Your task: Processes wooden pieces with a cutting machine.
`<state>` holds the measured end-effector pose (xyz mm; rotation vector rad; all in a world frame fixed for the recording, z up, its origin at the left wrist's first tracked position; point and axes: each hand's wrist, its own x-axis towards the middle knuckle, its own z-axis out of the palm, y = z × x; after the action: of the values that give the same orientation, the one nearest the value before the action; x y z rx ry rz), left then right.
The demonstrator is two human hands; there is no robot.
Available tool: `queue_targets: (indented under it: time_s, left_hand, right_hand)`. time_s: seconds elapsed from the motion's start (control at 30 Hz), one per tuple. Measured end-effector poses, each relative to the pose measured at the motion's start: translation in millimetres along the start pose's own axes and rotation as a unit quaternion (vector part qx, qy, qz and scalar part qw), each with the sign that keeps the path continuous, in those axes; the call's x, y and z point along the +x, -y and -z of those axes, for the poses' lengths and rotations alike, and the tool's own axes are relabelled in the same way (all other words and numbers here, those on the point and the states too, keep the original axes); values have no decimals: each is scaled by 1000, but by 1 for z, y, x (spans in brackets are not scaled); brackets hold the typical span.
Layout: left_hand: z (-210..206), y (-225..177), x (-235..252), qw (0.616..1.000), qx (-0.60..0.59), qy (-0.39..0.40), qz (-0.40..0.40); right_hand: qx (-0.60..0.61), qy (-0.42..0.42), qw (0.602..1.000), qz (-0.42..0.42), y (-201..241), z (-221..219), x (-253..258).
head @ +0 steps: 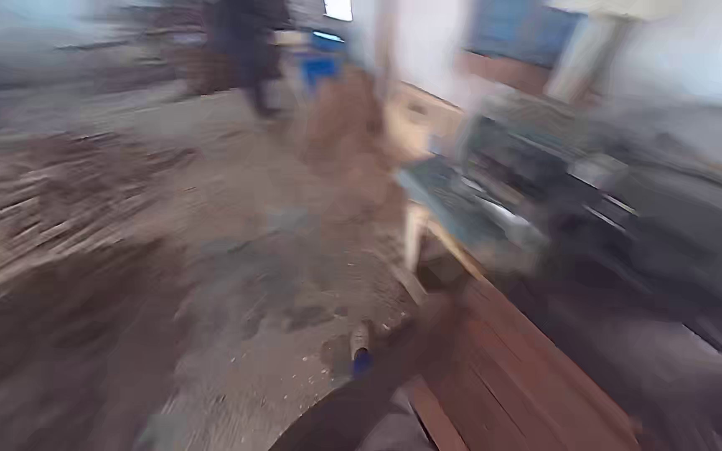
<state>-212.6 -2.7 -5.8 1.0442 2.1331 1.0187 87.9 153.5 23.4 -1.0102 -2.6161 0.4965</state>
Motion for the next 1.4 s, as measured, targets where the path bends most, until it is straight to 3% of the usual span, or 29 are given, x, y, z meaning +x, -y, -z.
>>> queue_targets:
  time_s: [0.1,0.2,0.3,0.37,0.43,0.57,0.63,0.8,1.03,1.23,1.4]
  left_hand:
    - [-17,13,5,997,67,17,-20]
    - [1,33,7,992,96,50,-66]
    - [27,42,-7,990,84,77,-81]
    - [30,23,-22,994,53,99,-16]
    - [30,30,-31,994,48,88,31]
    - [27,70,-34,994,95,-7,-57]
    - [21,62,-41,994,106,-25,-30]
    - [12,47,-49,973,226,-33,22]
    - [20,63,-46,975,221,-29,-7]
    - [22,64,-40,971,235,-27,34]
    - [27,58,-38,969,248,-17,8]
  right_hand:
    - [-4,-118,990,-79,-31,48,-60]
    - [43,-154,975,-155,-74,74,-122]
    - [115,-198,946,-231,-100,67,-181]
    - [183,-226,916,-276,-115,49,-209]
    - [286,-248,879,-289,-130,21,-224]
    - [432,-278,823,-245,-124,-29,-200]
    - [459,-293,809,-220,-112,-42,-188]
    - [455,-331,802,-200,-88,-56,-180]
    - [514,-260,795,-188,-78,-61,-173]
    - [509,-250,802,-189,-70,-62,-167]
    - [513,-249,798,-194,-64,-67,-165]
